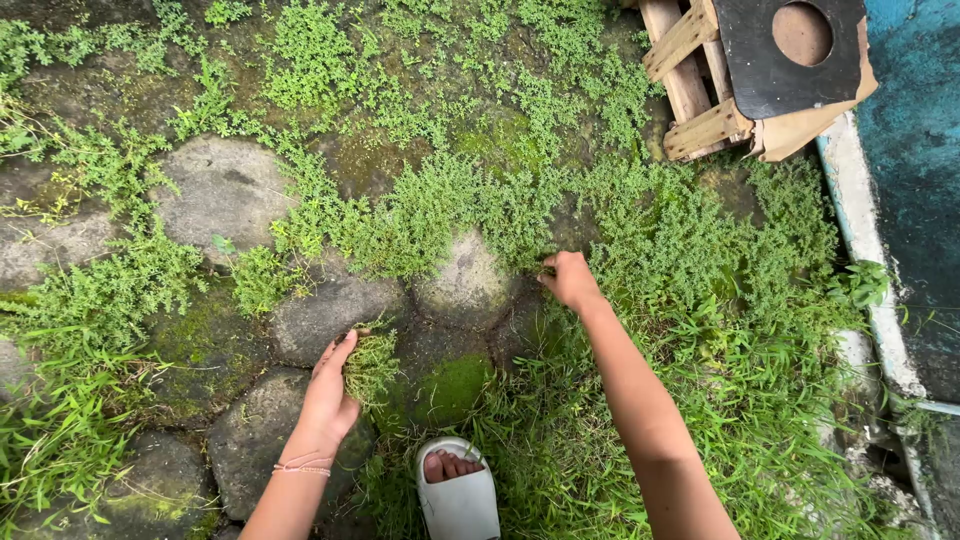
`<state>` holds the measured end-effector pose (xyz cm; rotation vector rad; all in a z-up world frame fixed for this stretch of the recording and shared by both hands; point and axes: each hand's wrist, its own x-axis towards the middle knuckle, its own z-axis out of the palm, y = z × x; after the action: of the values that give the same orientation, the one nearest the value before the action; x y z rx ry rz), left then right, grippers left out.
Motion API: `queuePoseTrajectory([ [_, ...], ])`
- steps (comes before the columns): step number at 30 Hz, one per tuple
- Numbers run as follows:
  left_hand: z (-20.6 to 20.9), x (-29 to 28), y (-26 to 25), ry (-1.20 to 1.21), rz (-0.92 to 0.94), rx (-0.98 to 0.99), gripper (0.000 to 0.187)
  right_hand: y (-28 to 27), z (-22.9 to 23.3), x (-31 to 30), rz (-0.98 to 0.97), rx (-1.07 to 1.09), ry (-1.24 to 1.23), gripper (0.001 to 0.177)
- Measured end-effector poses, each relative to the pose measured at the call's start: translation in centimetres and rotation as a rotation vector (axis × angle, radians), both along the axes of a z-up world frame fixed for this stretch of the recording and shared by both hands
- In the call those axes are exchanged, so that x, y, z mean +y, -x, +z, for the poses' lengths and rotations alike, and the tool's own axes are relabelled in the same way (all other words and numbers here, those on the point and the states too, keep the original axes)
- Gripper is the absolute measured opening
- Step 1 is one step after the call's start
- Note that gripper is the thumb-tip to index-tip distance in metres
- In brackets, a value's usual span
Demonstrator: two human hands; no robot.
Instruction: Pulling weeds from between stone pavers and placing them into a plastic bag
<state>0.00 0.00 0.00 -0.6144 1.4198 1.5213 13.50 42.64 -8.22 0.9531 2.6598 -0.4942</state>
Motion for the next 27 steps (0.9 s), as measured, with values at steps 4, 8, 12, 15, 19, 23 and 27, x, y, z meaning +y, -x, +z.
queuePoseTrajectory([
  [4, 1.7, 0.2, -0.1, -0.018, 0.039, 0.015, 0.064, 1.2, 3.9, -0.3, -0.025, 0.039, 0.081, 0.019],
  [8, -7.5, -1.5, -0.6, -0.095, 0.078, 0.037, 0.046, 1.8, 7.4, -0.8, -0.038, 0.081, 0.151, 0.018],
  [12, 0.1, 0.2, -0.4, -0.054, 0.032, 0.023, 0.050, 1.7, 8.7, -1.2, -0.092, 0.141, 0.229, 0.020],
  [15, -11.1, -1.9, -1.1, -0.137, 0.175, 0.056, 0.039, 0.3, 9.7, -1.2, -0.125, 0.182, 0.236, 0.020],
  [19, -2.5, 0.1, -0.6, -0.064, 0.071, 0.014, 0.050, -1.6, 14.6, -3.3, -0.235, 0.307, 0.279, 0.022],
  [23, -2.3, 0.9, -0.9, -0.073, 0.068, 0.023, 0.047, -2.6, 15.4, -2.5, -0.342, 0.579, 0.341, 0.015],
  [27, -8.7, 0.7, -1.7, -0.119, 0.019, -0.003, 0.056, -0.4, 20.4, -8.4, -0.471, 0.700, 0.499, 0.013],
])
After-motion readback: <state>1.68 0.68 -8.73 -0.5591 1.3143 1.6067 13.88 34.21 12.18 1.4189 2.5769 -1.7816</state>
